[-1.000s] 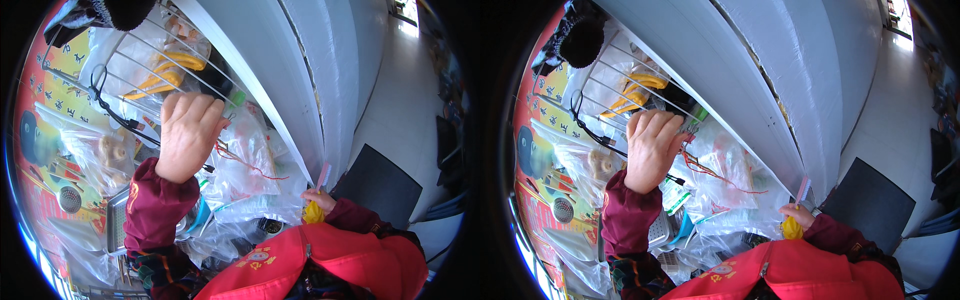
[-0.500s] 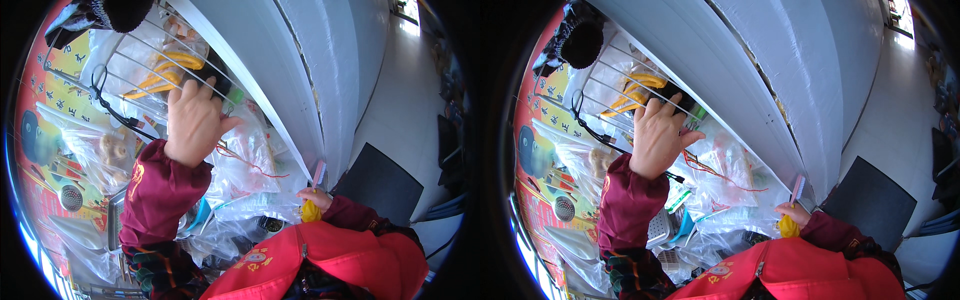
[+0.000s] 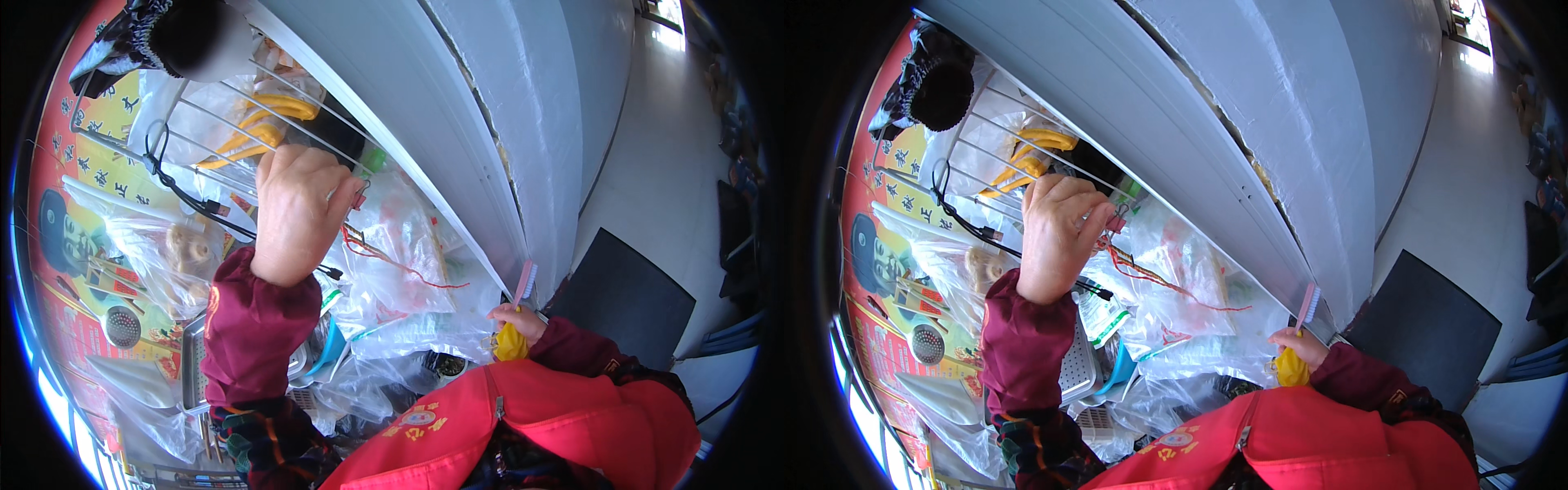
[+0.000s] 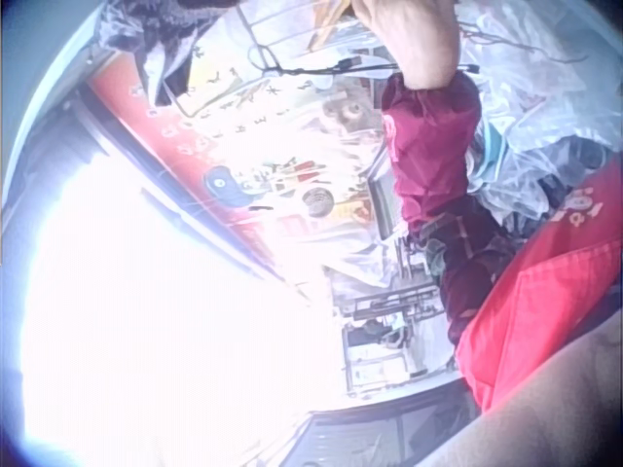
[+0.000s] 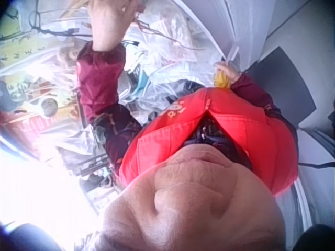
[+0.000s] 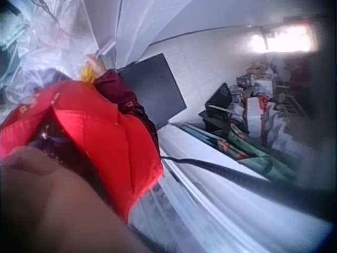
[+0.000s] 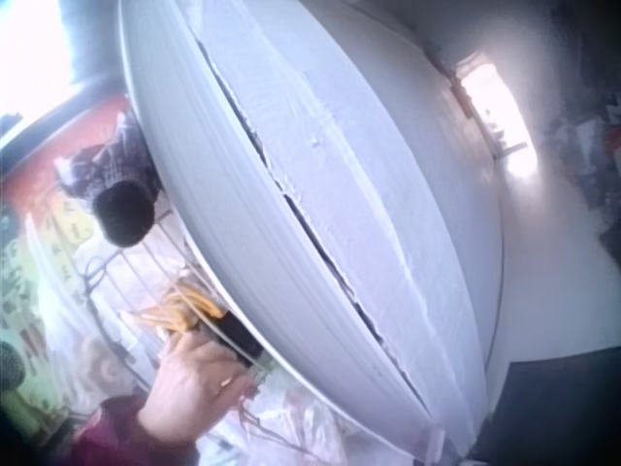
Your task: The person retrieves a plastic bag and a yellow rubber glove from a wire rack, then walks to a blue table and places the glove down. They return to the rack, retrieve another bag, and later put on the yellow glove. The person then moves to a large wok, removes a metal lid, and places it on a nearby counter.
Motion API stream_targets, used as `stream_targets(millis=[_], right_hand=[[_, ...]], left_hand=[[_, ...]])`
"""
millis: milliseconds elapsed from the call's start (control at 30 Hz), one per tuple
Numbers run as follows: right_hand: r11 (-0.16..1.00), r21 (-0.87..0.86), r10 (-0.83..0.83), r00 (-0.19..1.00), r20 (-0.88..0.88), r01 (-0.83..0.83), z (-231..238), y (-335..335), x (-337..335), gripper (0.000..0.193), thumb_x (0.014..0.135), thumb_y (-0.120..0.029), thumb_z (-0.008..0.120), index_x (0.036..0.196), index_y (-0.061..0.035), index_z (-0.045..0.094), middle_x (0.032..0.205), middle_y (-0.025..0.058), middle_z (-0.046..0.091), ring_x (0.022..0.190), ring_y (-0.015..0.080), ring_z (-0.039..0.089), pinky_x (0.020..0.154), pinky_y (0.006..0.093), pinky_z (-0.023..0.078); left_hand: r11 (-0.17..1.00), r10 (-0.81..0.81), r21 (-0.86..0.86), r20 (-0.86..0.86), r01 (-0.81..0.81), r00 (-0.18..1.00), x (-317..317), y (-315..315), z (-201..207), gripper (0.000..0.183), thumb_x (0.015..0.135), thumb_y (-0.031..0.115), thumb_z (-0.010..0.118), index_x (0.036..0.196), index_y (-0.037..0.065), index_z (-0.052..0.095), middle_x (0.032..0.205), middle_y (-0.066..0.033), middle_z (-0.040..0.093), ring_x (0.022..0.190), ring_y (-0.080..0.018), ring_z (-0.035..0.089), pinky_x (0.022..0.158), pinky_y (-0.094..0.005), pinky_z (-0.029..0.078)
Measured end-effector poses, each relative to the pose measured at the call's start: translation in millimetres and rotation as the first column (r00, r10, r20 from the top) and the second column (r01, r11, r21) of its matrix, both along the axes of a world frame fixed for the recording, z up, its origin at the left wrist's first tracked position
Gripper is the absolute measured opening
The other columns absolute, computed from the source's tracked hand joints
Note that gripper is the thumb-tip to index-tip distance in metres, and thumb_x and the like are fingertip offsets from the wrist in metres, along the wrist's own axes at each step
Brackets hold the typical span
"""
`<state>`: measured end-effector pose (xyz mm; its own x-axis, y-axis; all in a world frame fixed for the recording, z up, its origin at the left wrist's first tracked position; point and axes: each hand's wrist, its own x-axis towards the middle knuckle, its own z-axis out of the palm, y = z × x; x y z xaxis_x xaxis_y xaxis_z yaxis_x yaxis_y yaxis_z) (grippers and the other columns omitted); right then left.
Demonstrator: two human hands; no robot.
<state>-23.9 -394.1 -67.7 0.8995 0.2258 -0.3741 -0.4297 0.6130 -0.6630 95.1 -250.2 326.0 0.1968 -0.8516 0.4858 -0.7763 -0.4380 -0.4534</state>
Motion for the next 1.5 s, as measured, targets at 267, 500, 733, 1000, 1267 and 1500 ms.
stream_targets(millis=[267, 500, 733, 1000, 1267, 1500], right_hand=[[1.0, 0.006, -0.016, 1.0, 0.007, 0.016, 0, -5, -6, 0.015, 0.079, -0.022, 0.062, 0.085, -0.008, 0.059, 0.073, -0.0013, 0.051, 0.065, 0.0074, 0.05, 0.06, 0.0212, 0.041], [0.998, 0.032, -0.043, 0.999, -0.024, 0.044, -1, -9, -9, 0.016, 0.079, -0.022, 0.062, 0.085, -0.0078, 0.059, 0.069, -0.0018, 0.05, 0.059, 0.008, 0.049, 0.055, 0.0215, 0.041], [0.997, 0.037, -0.072, 0.997, 0.004, 0.072, -9, -11, -13, 0.016, 0.081, -0.023, 0.061, 0.085, -0.0068, 0.059, 0.069, -0.0016, 0.05, 0.058, 0.0074, 0.049, 0.053, 0.0212, 0.041], [0.997, 0.036, -0.069, 0.998, -0.012, 0.069, -4, -14, -18, 0.016, 0.08, -0.021, 0.061, 0.085, -0.0061, 0.059, 0.069, -0.0014, 0.051, 0.058, 0.0069, 0.049, 0.053, 0.0212, 0.041], [0.993, 0.075, -0.082, 0.994, -0.067, 0.087, -15, -17, -16, 0.016, 0.079, -0.021, 0.062, 0.083, -0.0057, 0.06, 0.067, -0.0006, 0.052, 0.055, 0.0087, 0.05, 0.051, 0.0218, 0.041], [0.996, 0.053, -0.064, 0.993, -0.096, 0.069, -7, -15, -14, 0.016, 0.08, -0.02, 0.061, 0.086, -0.0049, 0.058, 0.068, 0.0007, 0.053, 0.057, 0.0113, 0.052, 0.052, 0.0235, 0.044]], left_hand=[[0.972, 0.232, -0.085, 0.227, -0.218, 0.946, -1, -13, -12, 0.003, 0.068, 0.01, 0.057, 0.069, 0.007, 0.057, 0.066, -0.0061, 0.053, 0.075, -0.0249, 0.05, 0.069, -0.0366, 0.035], [0.938, 0.337, -0.016, 0.262, -0.345, 0.904, 2, -15, -10, 0.006, 0.068, 0.013, 0.058, 0.067, 0.008, 0.06, 0.071, -0.0047, 0.054, 0.078, -0.0243, 0.05, 0.073, -0.0357, 0.034], [0.984, 0.047, -0.175, 0.101, -0.029, 0.994, 7, -8, -5, 0.004, 0.065, 0.004, 0.06, 0.068, 0.005, 0.058, 0.071, -0.0059, 0.055, 0.077, -0.0264, 0.048, 0.072, -0.0366, 0.035], [0.947, -0.124, -0.309, -0.099, 0.088, 0.987, -2, 2, -2, 0.009, 0.067, -0.003, 0.06, 0.07, 0.002, 0.054, 0.07, -0.0082, 0.052, 0.073, -0.0257, 0.046, 0.07, -0.0334, 0.036], [0.879, -0.08, -0.475, -0.059, 0.043, 0.995, -9, 22, -19, 0.012, 0.067, -0.004, 0.061, 0.074, 0.002, 0.054, 0.075, -0.0073, 0.053, 0.078, -0.0233, 0.046, 0.074, -0.0301, 0.035], [0.619, -0.33, -0.776, -0.397, -0.122, 0.856, -14, 47, -29, 0.006, 0.079, -0.001, 0.057, 0.08, 0.003, 0.053, 0.082, -0.0029, 0.049, 0.073, -0.0119, 0.044, 0.064, -0.0231, 0.036]])
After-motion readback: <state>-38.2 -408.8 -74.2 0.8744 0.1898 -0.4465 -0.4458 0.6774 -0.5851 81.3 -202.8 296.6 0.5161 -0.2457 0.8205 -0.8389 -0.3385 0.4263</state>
